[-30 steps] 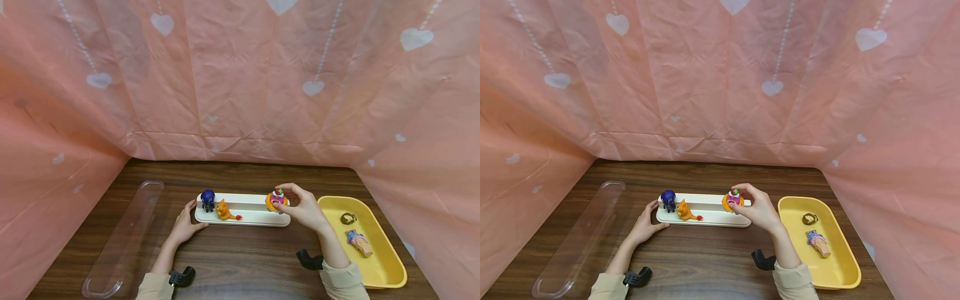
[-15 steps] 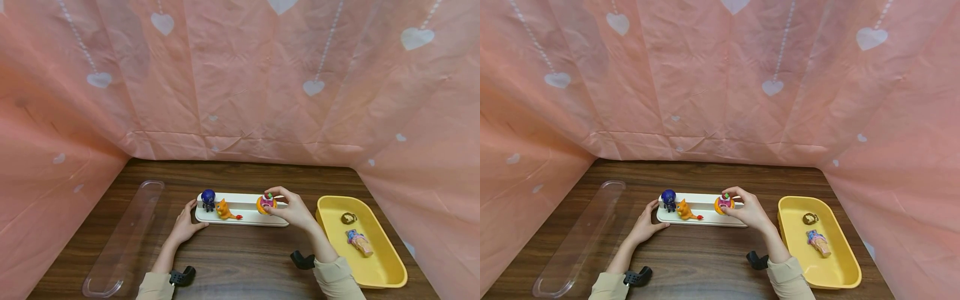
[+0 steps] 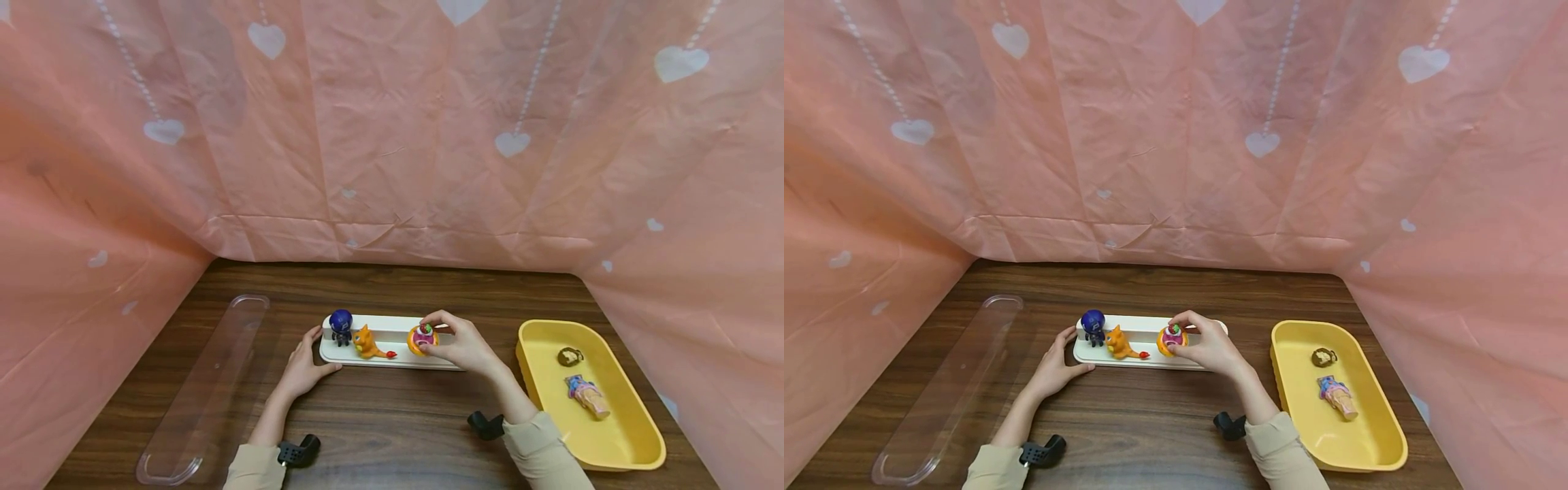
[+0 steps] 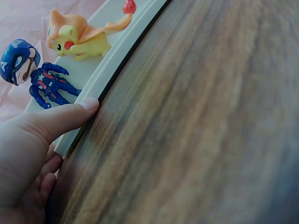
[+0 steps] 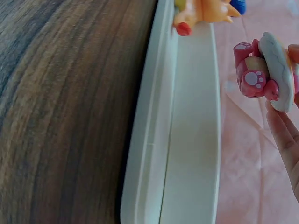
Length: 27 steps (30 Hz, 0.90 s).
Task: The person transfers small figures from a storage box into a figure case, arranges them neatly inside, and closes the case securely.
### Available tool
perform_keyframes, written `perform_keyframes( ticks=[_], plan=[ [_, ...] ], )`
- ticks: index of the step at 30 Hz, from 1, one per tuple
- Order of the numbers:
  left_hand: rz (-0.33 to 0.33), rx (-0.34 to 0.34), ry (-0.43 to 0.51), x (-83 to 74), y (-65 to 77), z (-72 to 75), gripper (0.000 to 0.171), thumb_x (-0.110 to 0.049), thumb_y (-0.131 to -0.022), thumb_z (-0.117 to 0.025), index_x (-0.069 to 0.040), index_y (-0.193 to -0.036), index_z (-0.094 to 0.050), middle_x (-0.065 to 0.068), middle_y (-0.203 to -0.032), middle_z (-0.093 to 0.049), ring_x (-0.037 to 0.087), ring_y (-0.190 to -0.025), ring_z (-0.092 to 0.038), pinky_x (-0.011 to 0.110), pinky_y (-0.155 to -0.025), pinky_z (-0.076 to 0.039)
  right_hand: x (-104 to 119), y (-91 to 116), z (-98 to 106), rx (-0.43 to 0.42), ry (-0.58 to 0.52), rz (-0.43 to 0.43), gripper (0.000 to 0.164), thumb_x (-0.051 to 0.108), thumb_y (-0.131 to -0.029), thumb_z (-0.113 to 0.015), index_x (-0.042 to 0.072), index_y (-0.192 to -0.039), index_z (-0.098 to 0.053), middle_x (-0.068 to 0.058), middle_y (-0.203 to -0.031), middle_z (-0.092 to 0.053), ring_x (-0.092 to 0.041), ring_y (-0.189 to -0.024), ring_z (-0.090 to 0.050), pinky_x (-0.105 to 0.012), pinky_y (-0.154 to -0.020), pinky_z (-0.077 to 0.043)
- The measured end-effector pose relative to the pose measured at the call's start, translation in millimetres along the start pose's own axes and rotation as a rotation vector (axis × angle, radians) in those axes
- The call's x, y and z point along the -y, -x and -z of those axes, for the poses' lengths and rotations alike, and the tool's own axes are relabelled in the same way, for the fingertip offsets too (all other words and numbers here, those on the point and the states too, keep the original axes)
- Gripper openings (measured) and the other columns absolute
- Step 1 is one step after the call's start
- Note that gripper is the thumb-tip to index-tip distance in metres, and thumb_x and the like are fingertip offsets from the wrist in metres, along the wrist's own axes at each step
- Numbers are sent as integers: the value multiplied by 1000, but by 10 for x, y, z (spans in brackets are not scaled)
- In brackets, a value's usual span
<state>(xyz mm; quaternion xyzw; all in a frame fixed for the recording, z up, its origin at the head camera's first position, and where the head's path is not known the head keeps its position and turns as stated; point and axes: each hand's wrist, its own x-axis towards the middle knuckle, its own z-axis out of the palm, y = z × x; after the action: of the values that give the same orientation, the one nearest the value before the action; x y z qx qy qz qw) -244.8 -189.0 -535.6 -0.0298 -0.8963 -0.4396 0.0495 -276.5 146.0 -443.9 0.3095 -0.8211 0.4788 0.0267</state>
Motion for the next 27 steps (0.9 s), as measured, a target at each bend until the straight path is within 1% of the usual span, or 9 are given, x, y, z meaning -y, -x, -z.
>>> perform_keyframes(
  ticks=[6, 13, 21, 27],
  plan=[
    [-1, -2, 3, 7, -4, -3, 95, -24, -77, -84, 6, -146, -28, 27, -146, -43, 46, -137, -32, 62, -110, -21, -45, -27, -75, 44, 56, 47, 33, 8, -78, -82, 10, -108, -67, -2, -100, -70, -23, -99, -65, -47, -90, -51],
    [3, 2, 4, 12, -6, -4, 95, -25, -77, -84, 5, -147, -27, 27, -147, -42, 46, -138, -31, 63, -110, -21, -74, -61, -151, 86, 116, 63, 34, 8, -77, -83, 11, -106, -65, 1, -100, -68, -20, -99, -65, -41, -90, -51],
    [1, 4, 1, 28, -11, 1, 95, -25, -77, -84, 5, -147, -27, 27, -147, -42, 46, -138, -31, 62, -110, -20, -103, -80, -212, 101, 142, 79, 33, 9, -77, -83, 11, -105, -67, 2, -99, -69, -17, -97, -65, -39, -89, -51],
    [5, 9, 9, 24, -2, 12, 96, -25, -78, -84, 5, -148, -26, 27, -148, -41, 46, -139, -29, 63, -110, -19, -132, -86, -249, 111, 176, 84, 33, 7, -75, -84, 11, -104, -67, 1, -101, -69, -17, -97, -65, -39, -90, -50]
  ],
)
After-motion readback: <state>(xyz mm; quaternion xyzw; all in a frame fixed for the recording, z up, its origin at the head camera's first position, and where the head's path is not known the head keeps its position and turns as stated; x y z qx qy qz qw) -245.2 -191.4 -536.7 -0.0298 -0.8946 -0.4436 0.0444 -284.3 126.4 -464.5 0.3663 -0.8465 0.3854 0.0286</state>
